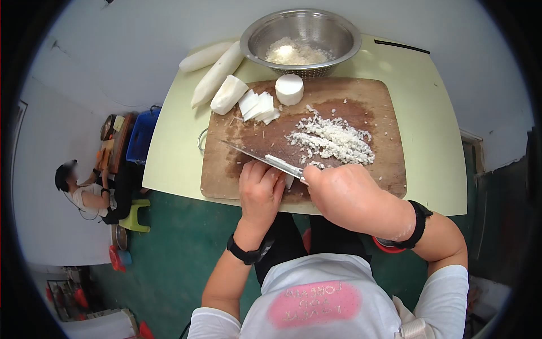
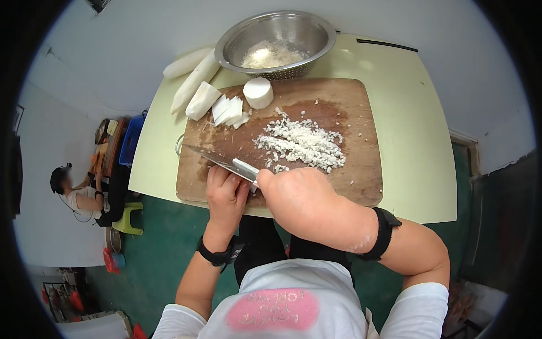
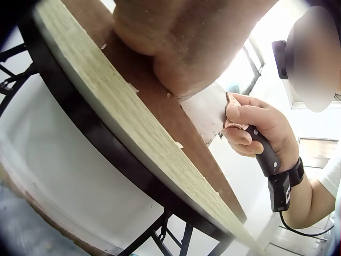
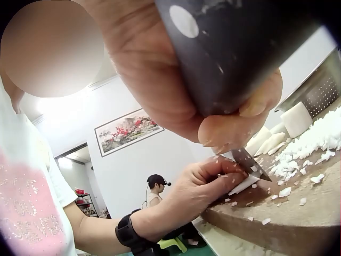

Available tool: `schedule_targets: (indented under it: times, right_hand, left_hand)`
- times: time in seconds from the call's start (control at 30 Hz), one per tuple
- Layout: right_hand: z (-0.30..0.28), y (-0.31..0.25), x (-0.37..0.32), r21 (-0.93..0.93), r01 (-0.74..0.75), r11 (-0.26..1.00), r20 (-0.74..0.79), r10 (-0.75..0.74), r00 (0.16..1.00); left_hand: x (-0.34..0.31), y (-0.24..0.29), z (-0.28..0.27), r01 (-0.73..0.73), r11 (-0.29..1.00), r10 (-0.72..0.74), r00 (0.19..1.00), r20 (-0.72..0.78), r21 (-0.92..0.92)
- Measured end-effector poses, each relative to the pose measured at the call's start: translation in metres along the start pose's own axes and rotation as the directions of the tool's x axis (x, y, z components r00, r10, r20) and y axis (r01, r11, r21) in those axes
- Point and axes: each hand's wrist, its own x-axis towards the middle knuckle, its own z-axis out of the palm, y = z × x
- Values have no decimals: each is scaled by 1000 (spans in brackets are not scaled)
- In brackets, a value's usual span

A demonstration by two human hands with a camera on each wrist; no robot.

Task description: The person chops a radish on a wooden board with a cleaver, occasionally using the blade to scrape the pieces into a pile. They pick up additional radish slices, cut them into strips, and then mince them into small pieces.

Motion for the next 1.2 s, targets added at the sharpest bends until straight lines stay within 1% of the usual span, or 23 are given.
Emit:
schedule_targets:
  times: [0.03, 0.1, 0.23, 0.33, 0.47, 0.53, 0.6, 0.77, 0.83, 0.9, 0.93, 1.0, 1.03, 1.1, 1.13, 1.2]
  right_hand:
    - [0, 0, -1, -1, -5, 1000, -2, 5, 1000]
    - [1, -2, 0, 27, 35, 999, -12, -35, 999]
    - [8, -1, 14, 45, 48, 998, -11, -47, 999]
    - [14, 2, 23, 42, 48, 998, -25, -47, 999]
    - [9, 4, 18, 14, 35, 999, -52, -35, 998]
    - [1, 0, 11, 18, 18, 1000, -41, -17, 999]
    - [-10, -4, 6, -8, -10, 1000, 89, 10, 996]
    - [-8, -4, 2, 9, -17, 1000, 99, 16, 995]
    - [-5, -5, 9, 3, -13, 1000, 117, 13, 993]
    - [6, 0, 22, 67, 39, 997, 62, -43, 997]
    - [10, 3, 24, 62, 41, 997, 54, -44, 998]
    - [16, 5, 26, 35, 48, 998, -47, -47, 998]
    - [15, 5, 25, 34, 54, 998, -53, -52, 997]
    - [12, 8, 21, 1, 7, 1000, -53, -7, 999]
    - [8, 7, 17, 4, 8, 1000, -51, -8, 999]
    - [-6, 2, 9, -3, -6, 1000, 36, 6, 999]
  left_hand:
    - [1, 0, 1, -3, 1000, 3, 1000, 2, -4]
    - [0, 1, 0, -4, 1000, 5, 1000, -11, 24]
    - [-1, 0, -1, 12, 999, -12, 1000, -7, 39]
    - [-1, -1, -1, 17, 1000, -17, 1000, 11, -10]
    - [-1, -1, 1, 5, 999, -7, 999, -36, -41]
    - [-3, 0, 1, 17, 999, -19, 999, -41, -49]
    - [-1, 1, -1, 10, 1000, -10, 999, -38, 4]
    - [0, -2, 0, -3, 1000, 3, 1000, -18, -12]
    - [-1, -2, -1, -7, 1000, 8, 1000, -10, 17]
    - [-3, 0, -1, 14, 1000, -14, 1000, -9, -7]
    - [-1, 0, -1, 19, 999, -19, 1000, -13, -27]
    - [-2, -2, -2, 4, 999, -5, 1000, -6, -40]
    - [-3, -2, -3, 1, 999, -1, 1000, 3, -54]
    - [-2, -1, -3, 0, 999, -1, 1000, -12, -48]
    - [-3, 0, -3, 4, 999, -5, 1000, -20, -49]
    - [-4, 1, -4, 8, 999, -9, 1000, -17, -38]
